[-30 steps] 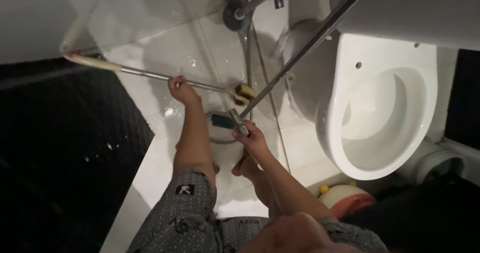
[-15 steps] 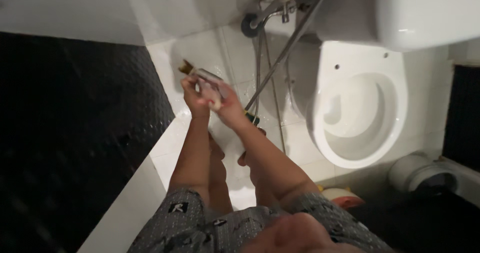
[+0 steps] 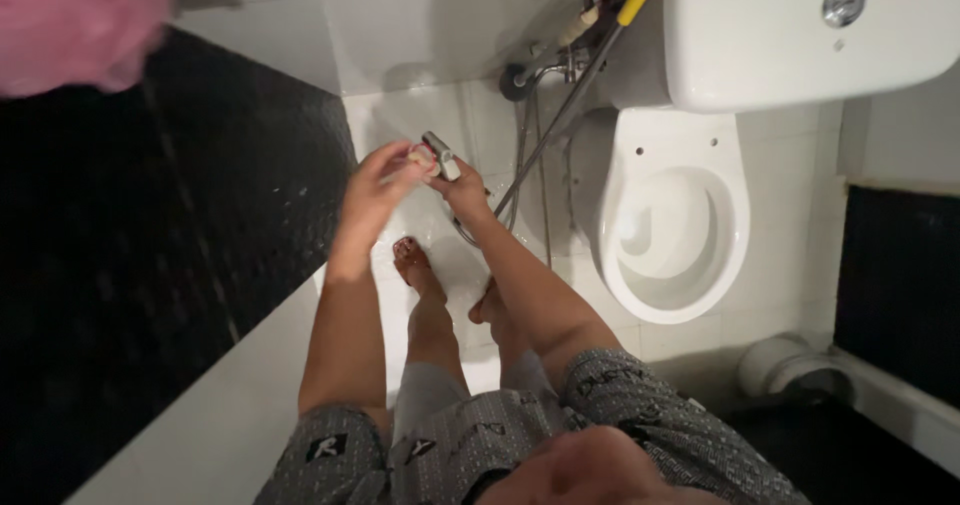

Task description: The person cleans a bathroom floor using a handheld shower sprayer and a floor brush. They rinse the floor tiles and the area around the toilet, then scrub the floor with the brush while continuing to spray water.

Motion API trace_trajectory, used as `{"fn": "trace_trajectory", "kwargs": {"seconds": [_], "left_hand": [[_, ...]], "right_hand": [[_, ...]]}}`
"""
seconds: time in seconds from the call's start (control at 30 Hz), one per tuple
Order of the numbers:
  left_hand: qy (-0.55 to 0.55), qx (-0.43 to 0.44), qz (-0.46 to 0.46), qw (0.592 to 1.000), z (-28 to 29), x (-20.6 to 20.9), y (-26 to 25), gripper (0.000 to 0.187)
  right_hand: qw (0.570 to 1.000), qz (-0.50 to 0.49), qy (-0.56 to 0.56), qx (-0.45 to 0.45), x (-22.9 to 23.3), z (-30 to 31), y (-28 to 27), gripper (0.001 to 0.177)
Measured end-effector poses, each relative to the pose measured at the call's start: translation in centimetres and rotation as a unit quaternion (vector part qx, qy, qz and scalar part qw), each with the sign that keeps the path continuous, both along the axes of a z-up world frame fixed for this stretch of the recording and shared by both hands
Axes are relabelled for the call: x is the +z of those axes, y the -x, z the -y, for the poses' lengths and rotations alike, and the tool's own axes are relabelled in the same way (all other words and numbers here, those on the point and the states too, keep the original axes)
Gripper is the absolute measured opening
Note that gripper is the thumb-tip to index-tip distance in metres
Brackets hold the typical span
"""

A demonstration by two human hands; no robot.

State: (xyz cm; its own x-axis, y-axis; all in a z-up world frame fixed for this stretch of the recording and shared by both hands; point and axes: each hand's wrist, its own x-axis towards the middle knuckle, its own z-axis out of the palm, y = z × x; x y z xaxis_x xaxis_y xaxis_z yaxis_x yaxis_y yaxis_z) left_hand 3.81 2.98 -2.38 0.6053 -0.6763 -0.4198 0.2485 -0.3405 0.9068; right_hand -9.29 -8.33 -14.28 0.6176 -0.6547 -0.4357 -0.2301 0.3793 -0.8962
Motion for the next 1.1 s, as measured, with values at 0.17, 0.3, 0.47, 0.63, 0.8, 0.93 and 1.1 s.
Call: {"fn": "trace_trajectory", "kwargs": {"seconds": [0.17, 0.3, 0.47, 0.63, 0.8, 0.93, 1.1], "left_hand": [[-0.128, -0.062, 0.175, 0.974, 3.0, 6.9, 2.6, 0.043], [-0.194, -0.094, 0.198, 0.956, 2.1, 9.0, 2.5, 0.037], [-0.201, -0.096, 0.193, 0.956, 1.0, 10.7, 3.2, 0.017], [-0.1, 0.049, 0.184, 0.977, 1.2, 9.8, 2.4, 0.008], [-0.08, 0.082, 0.123, 0.986, 2.6, 7.6, 0.6, 0.008], [-0.096, 0.05, 0.148, 0.983, 3.5, 4.7, 0.9, 0.01], [-0.079, 0.028, 0.459, 0.884, 3.3, 1.8, -0.2, 0.008]], "right_hand": [[0.999, 0.016, -0.029, -0.026, 2.6, -1.7, 1.6, 0.035], [0.999, -0.018, 0.038, 0.025, 3.9, -2.2, 2.6, 0.029], [0.995, 0.0, 0.081, 0.059, 4.7, -2.1, 2.3, 0.034], [0.979, -0.006, 0.194, 0.055, 9.3, -0.2, 3.6, 0.054], [0.985, 0.006, -0.122, 0.119, 18.6, 1.3, 7.0, 0.044], [0.981, 0.024, -0.094, 0.165, 24.1, -0.1, 8.2, 0.042], [0.988, 0.039, -0.047, 0.14, 28.1, -0.2, 7.8, 0.045]]}}
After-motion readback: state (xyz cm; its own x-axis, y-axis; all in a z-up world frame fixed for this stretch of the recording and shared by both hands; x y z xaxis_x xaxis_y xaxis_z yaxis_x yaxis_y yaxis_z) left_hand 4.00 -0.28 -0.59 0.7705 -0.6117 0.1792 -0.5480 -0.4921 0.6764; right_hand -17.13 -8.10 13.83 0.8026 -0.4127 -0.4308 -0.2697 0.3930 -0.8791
